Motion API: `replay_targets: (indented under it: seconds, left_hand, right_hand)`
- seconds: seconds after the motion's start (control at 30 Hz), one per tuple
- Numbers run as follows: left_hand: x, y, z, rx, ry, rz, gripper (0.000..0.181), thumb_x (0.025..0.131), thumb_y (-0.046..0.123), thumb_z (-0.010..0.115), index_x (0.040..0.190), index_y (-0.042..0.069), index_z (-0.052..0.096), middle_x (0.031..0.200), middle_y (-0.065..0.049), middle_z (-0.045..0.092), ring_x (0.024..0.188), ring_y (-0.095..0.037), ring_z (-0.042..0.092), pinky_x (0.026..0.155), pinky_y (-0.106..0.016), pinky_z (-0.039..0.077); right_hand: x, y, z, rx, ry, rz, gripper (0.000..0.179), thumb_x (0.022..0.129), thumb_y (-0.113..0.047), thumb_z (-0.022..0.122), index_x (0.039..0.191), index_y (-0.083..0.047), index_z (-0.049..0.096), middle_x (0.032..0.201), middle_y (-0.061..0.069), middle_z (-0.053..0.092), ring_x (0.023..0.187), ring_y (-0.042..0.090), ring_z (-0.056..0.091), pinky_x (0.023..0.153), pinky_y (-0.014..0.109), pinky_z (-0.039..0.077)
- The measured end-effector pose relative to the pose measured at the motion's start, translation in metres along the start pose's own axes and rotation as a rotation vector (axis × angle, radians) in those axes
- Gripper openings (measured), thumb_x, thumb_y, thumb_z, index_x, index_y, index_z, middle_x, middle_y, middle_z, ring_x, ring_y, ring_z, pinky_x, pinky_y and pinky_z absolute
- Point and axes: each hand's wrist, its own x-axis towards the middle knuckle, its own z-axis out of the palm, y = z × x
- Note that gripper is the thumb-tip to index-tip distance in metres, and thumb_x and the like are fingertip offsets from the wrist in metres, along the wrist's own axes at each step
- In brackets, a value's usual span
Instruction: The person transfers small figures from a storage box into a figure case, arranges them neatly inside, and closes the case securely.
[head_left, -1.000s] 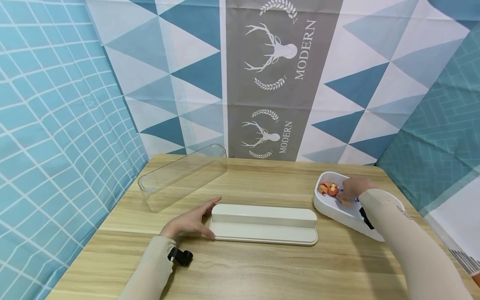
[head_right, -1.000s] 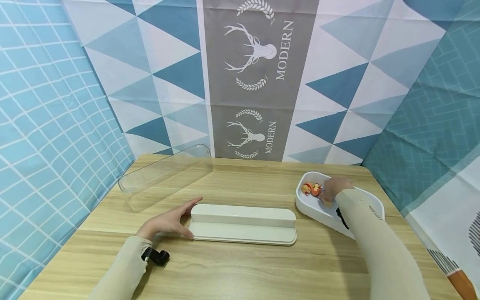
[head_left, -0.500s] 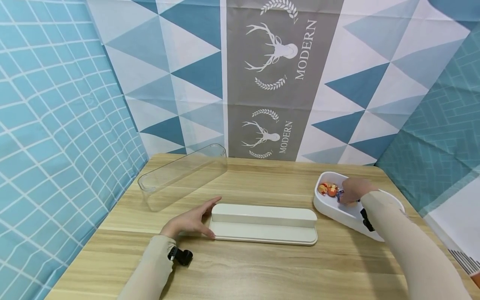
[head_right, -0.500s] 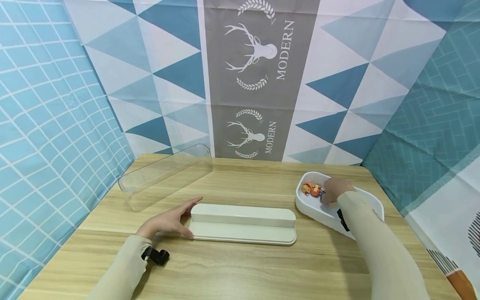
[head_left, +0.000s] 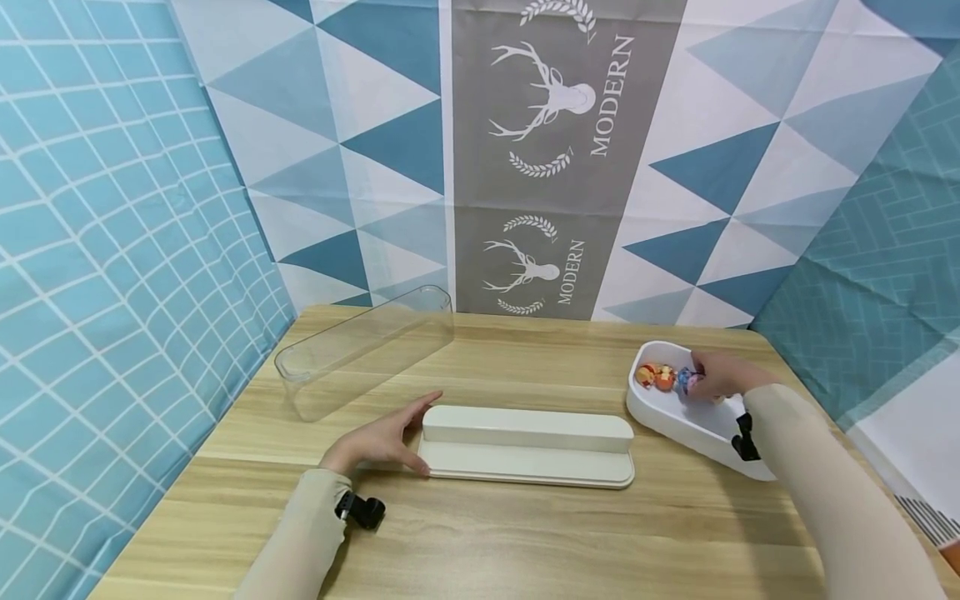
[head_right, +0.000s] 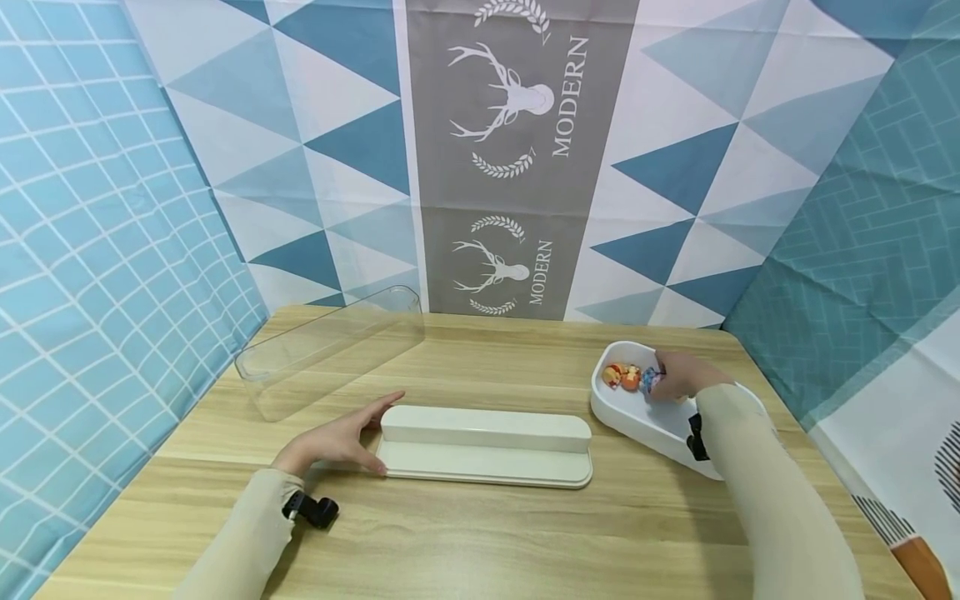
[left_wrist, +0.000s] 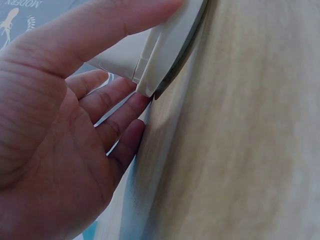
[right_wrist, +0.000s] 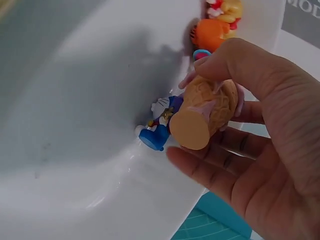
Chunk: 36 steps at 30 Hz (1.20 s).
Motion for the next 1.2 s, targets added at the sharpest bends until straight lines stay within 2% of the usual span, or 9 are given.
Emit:
replay_targets:
  seconds: [0.17,0.43,0.7,0.9,1.2]
  left_hand:
    - [0.000,0.001,0.000,-0.009,-0.001,-0.010,0.120,0.070,0.015,0.091,0.160,0.007,0.012,0.160,-0.022,0.023,0.143,-0.035,0.028,0.116,-0.055,0.020]
    - [0.000,0.001,0.000,-0.002,-0.001,-0.002,0.120,0.071,0.015,0.091,0.160,0.006,0.011,0.159,-0.023,0.025,0.142,-0.035,0.030,0.115,-0.054,0.022]
    - [0.000,0.001,0.000,0.009,0.000,0.004,0.120,0.071,0.014,0.091,0.160,0.005,0.011,0.159,-0.023,0.023,0.142,-0.037,0.029,0.116,-0.053,0.023]
    - [0.000,0.000,0.001,0.000,-0.004,0.009,0.119,0.072,0.014,0.090,0.160,0.005,0.010,0.159,-0.024,0.024,0.142,-0.038,0.030,0.115,-0.055,0.022]
    - [0.000,0.001,-0.001,0.003,0.001,-0.012,0.120,0.071,0.014,0.091,0.160,0.006,0.010,0.160,-0.023,0.023,0.143,-0.036,0.029,0.116,-0.055,0.021]
  right_hand:
    - [-0.002,0.005,-0.001,0.022,0.061,-0.033,0.041,0.083,-0.015,0.076,0.104,0.003,0.046,0.093,0.015,0.055,0.085,0.031,0.053,0.071,0.040,0.054]
    - [-0.011,0.005,-0.001,0.051,0.166,-0.082,0.040,0.083,-0.016,0.075,0.101,0.001,0.043,0.092,0.016,0.053,0.082,0.029,0.051,0.067,0.035,0.047]
    - [-0.018,0.001,0.000,0.153,0.262,-0.127,0.038,0.085,-0.013,0.075,0.100,0.001,0.043,0.101,0.019,0.053,0.089,0.031,0.051,0.072,0.035,0.047]
    - [-0.023,0.000,0.003,0.255,0.296,-0.133,0.041,0.089,-0.015,0.074,0.106,0.002,0.041,0.108,0.021,0.048,0.094,0.031,0.048,0.074,0.034,0.044]
    - [-0.030,-0.015,0.007,0.432,0.398,-0.159,0.042,0.094,-0.016,0.070,0.113,0.002,0.036,0.114,0.019,0.046,0.092,0.020,0.049,0.073,0.019,0.049]
